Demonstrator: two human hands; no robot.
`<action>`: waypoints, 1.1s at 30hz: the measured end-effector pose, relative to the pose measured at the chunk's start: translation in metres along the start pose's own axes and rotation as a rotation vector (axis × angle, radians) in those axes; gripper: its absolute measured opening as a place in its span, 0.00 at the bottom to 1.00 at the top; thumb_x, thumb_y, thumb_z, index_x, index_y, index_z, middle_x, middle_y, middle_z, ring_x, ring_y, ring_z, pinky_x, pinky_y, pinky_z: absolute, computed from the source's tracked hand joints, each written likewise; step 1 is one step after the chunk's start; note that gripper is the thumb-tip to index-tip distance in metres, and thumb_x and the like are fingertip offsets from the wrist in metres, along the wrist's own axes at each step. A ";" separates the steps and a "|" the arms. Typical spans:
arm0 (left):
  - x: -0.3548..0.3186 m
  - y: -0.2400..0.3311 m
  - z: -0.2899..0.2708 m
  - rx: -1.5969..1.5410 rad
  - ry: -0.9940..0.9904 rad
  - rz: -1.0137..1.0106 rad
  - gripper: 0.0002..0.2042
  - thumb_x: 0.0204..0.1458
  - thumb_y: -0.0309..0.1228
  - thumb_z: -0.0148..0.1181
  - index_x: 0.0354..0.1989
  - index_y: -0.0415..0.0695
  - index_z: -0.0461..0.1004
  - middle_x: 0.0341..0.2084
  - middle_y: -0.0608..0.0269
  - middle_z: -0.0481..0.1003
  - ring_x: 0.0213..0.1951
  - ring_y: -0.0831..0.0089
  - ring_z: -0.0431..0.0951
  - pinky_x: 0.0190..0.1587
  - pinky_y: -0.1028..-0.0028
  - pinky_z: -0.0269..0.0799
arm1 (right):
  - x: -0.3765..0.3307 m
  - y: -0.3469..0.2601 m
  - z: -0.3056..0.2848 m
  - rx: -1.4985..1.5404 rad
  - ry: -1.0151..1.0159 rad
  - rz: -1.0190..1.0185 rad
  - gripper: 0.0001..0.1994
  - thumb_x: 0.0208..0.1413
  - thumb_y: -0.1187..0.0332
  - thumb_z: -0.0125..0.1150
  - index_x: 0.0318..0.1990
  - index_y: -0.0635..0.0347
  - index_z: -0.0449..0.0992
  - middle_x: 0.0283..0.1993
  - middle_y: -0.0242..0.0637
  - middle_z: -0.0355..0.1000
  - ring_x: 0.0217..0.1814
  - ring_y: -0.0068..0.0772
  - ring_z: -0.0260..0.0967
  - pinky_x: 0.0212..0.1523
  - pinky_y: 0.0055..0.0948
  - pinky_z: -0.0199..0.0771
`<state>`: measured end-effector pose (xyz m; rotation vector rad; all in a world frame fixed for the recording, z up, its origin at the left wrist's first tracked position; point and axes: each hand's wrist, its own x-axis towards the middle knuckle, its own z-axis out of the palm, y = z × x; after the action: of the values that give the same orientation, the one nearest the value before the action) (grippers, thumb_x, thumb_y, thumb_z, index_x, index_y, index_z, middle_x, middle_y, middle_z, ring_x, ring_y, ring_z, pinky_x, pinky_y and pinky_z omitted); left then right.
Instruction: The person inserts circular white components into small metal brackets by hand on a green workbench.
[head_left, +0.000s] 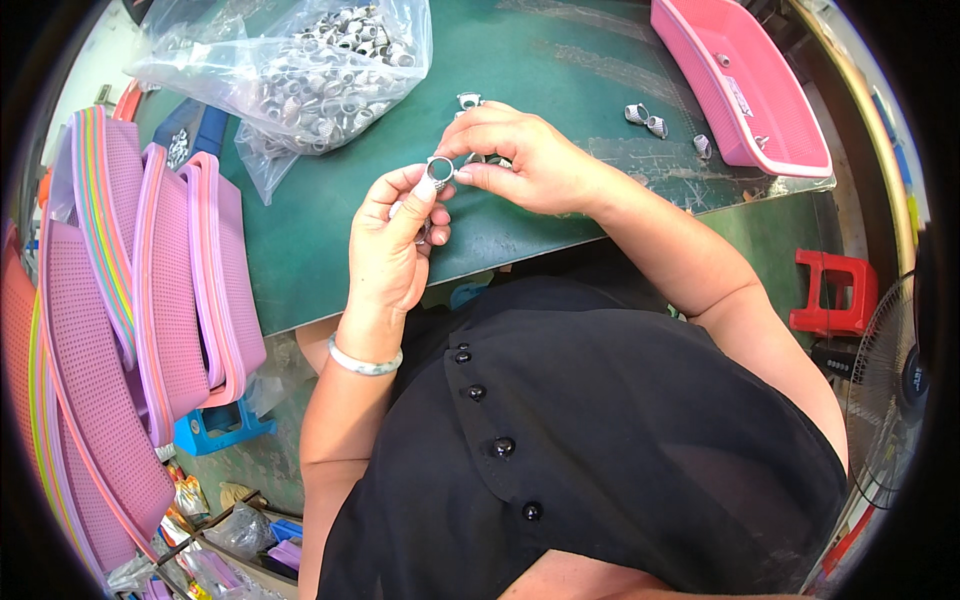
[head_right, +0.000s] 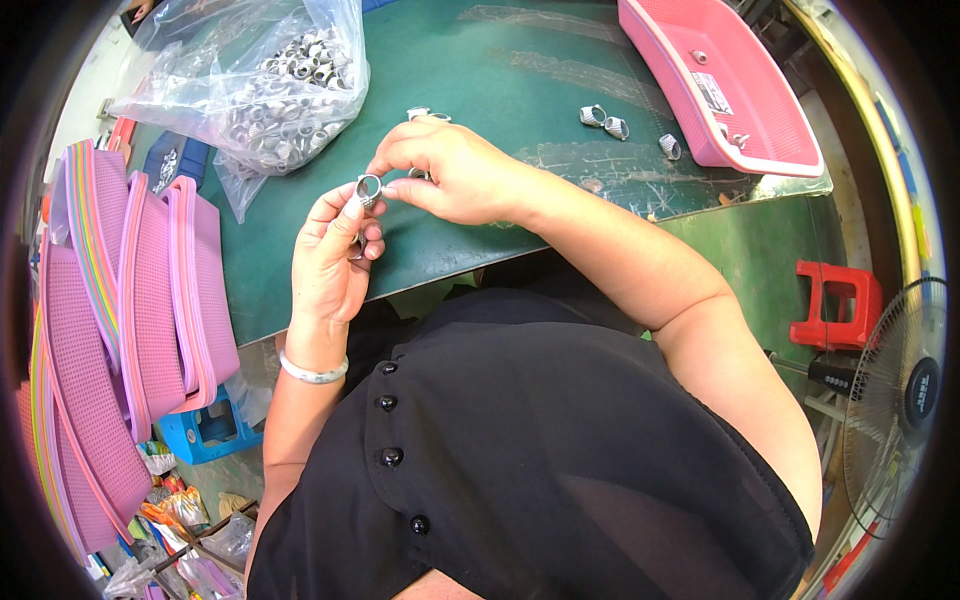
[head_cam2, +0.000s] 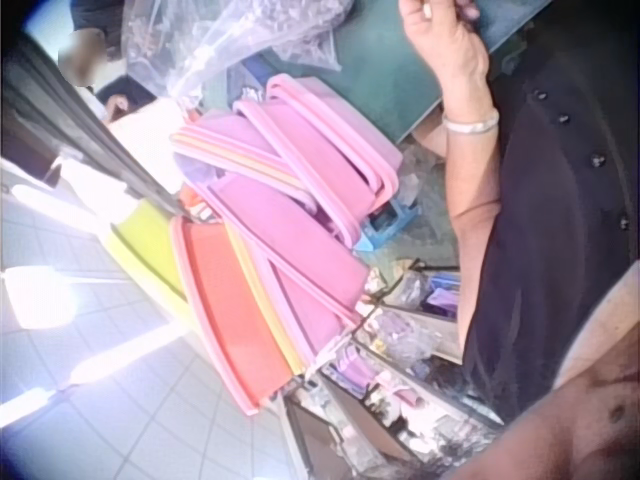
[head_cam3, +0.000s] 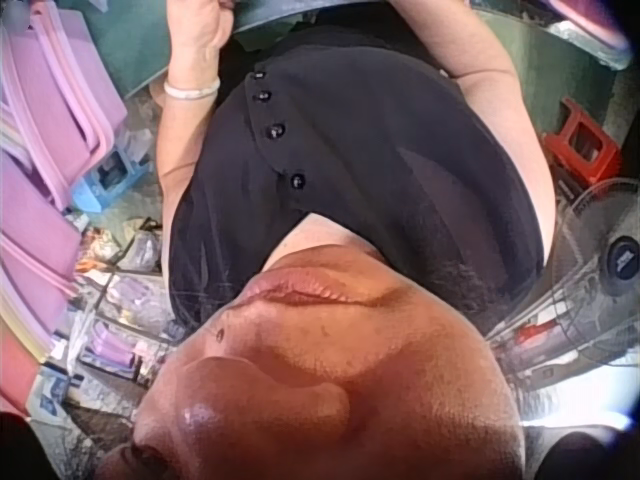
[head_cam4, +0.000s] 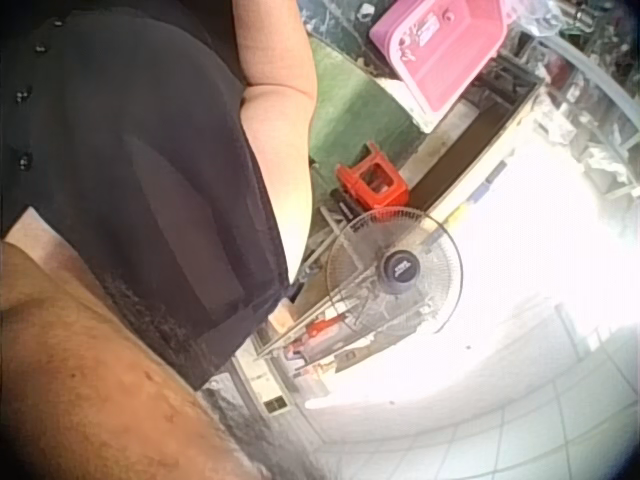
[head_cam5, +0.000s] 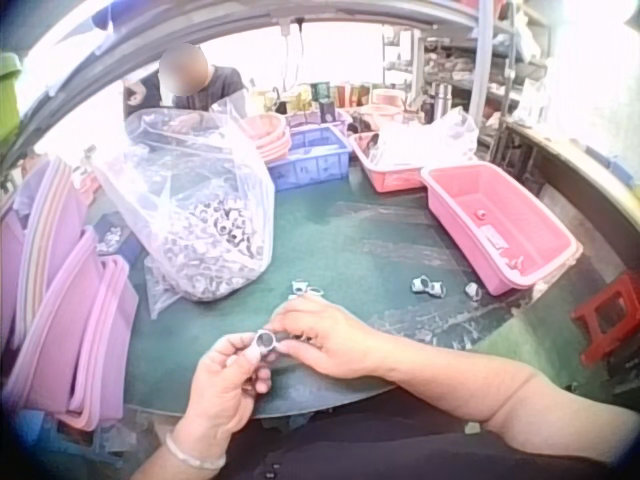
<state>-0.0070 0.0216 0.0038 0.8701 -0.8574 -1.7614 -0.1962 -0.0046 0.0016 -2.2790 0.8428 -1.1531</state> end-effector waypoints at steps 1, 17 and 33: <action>-0.001 0.000 0.000 -0.002 -0.009 -0.018 0.08 0.53 0.28 0.56 0.39 0.40 0.69 0.26 0.63 0.74 0.22 0.81 0.70 0.22 0.84 0.63 | 0.000 0.000 0.000 0.007 0.000 0.009 0.09 0.47 0.75 0.58 0.38 0.62 0.74 0.39 0.38 0.70 0.43 0.37 0.66 0.44 0.32 0.67; 0.000 -0.003 -0.010 -0.162 -0.094 -0.107 0.07 0.56 0.31 0.51 0.39 0.41 0.69 0.27 0.60 0.73 0.24 0.79 0.70 0.23 0.82 0.65 | -0.001 0.000 0.001 -0.006 -0.008 0.015 0.08 0.47 0.72 0.60 0.37 0.61 0.74 0.39 0.37 0.71 0.44 0.35 0.66 0.43 0.31 0.67; -0.001 -0.012 -0.012 -0.152 -0.090 -0.014 0.10 0.51 0.23 0.56 0.42 0.42 0.67 0.31 0.60 0.73 0.26 0.79 0.70 0.27 0.82 0.66 | 0.000 -0.008 -0.002 0.001 -0.036 0.071 0.06 0.46 0.71 0.62 0.32 0.62 0.74 0.37 0.36 0.72 0.42 0.35 0.66 0.42 0.31 0.67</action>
<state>-0.0018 0.0243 -0.0116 0.7032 -0.7661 -1.8630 -0.1952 0.0007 0.0071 -2.2431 0.9011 -1.0781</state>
